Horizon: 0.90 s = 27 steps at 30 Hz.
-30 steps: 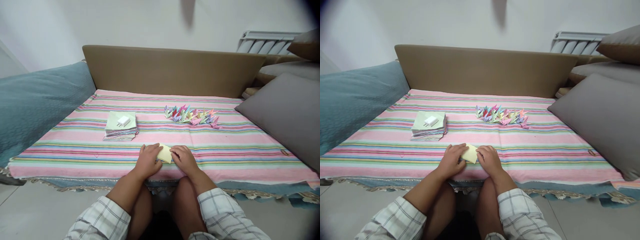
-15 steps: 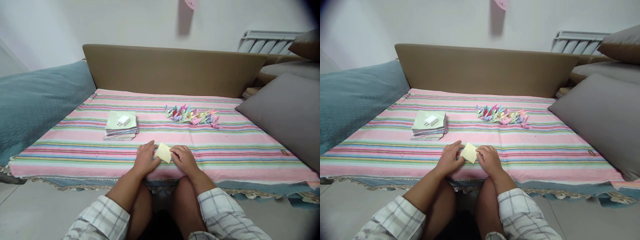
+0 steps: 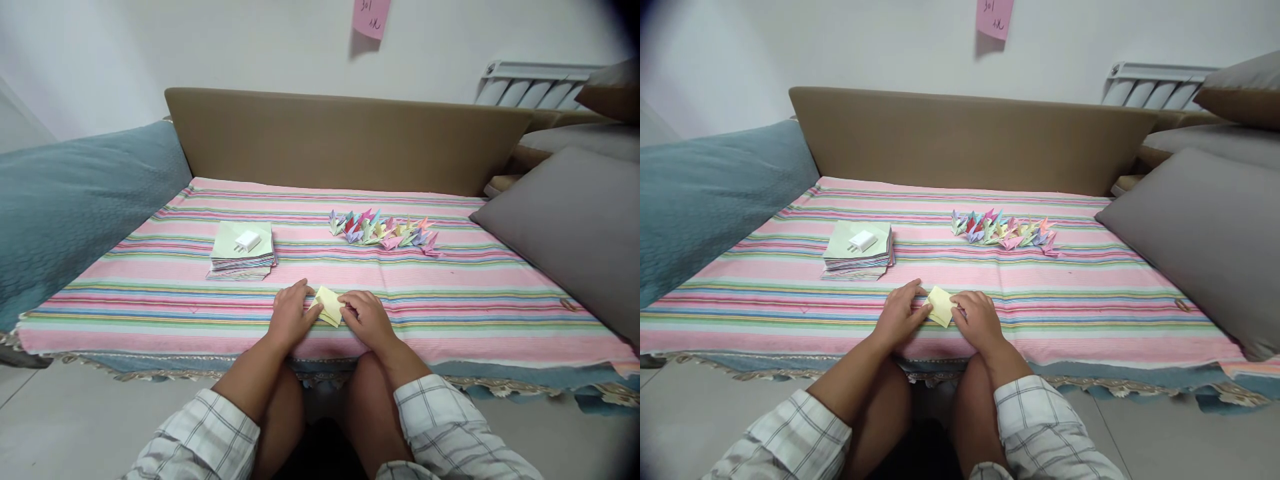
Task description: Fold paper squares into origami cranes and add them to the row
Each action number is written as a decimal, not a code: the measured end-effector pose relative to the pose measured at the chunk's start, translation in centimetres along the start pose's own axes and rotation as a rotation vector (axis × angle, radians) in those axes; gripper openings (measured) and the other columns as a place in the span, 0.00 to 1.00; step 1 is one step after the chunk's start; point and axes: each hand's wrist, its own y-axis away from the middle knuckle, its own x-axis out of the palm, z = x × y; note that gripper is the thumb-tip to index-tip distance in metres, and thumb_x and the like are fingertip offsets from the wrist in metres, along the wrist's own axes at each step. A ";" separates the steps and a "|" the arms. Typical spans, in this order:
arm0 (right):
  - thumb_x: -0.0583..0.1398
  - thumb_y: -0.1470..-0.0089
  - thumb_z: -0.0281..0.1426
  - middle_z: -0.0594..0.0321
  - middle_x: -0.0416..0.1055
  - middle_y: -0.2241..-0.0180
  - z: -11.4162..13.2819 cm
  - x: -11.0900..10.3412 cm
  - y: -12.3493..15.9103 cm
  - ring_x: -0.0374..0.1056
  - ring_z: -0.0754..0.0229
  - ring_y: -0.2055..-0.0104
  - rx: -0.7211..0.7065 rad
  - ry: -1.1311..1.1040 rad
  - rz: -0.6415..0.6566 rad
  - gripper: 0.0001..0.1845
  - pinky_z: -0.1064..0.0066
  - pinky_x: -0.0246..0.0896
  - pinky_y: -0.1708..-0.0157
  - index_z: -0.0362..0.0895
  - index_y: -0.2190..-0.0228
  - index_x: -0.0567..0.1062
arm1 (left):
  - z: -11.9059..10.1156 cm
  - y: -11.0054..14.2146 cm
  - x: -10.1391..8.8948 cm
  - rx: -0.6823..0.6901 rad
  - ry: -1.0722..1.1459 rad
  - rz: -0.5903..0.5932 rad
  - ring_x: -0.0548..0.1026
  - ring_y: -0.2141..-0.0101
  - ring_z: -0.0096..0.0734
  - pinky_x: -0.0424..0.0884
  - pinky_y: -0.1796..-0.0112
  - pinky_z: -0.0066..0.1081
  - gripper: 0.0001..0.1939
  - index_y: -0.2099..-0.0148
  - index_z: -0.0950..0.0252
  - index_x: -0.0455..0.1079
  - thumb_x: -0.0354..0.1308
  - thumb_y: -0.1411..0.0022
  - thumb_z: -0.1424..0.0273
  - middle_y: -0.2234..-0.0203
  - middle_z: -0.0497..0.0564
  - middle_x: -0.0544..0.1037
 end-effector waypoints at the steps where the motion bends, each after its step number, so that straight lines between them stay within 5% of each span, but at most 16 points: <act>1: 0.56 0.46 0.32 0.60 0.73 0.60 0.0 0.0 0.0 0.64 0.56 0.58 0.000 0.008 0.004 0.11 0.63 0.55 0.57 0.47 0.61 0.74 | 0.0 0.0 0.0 -0.003 0.003 0.002 0.65 0.46 0.41 0.58 0.46 0.46 0.11 0.57 0.62 0.69 0.56 0.43 0.65 0.45 0.56 0.67; 5: 0.57 0.46 0.33 0.60 0.72 0.61 0.1 0.1 0.0 0.63 0.56 0.58 0.011 0.037 0.018 0.12 0.64 0.54 0.57 0.47 0.60 0.74 | 0.0 -0.1 -0.1 -0.003 -0.019 0.033 0.65 0.46 0.42 0.58 0.47 0.46 0.07 0.65 0.61 0.73 0.55 0.42 0.66 0.45 0.54 0.67; 27: 0.55 0.44 0.35 0.60 0.70 0.61 0.7 0.5 -0.3 0.61 0.56 0.57 0.027 0.074 0.070 0.13 0.63 0.52 0.55 0.48 0.58 0.74 | -0.9 0.1 0.5 0.013 -0.153 0.056 0.63 0.46 0.46 0.53 0.45 0.54 0.11 0.59 0.56 0.74 0.55 0.45 0.68 0.42 0.50 0.64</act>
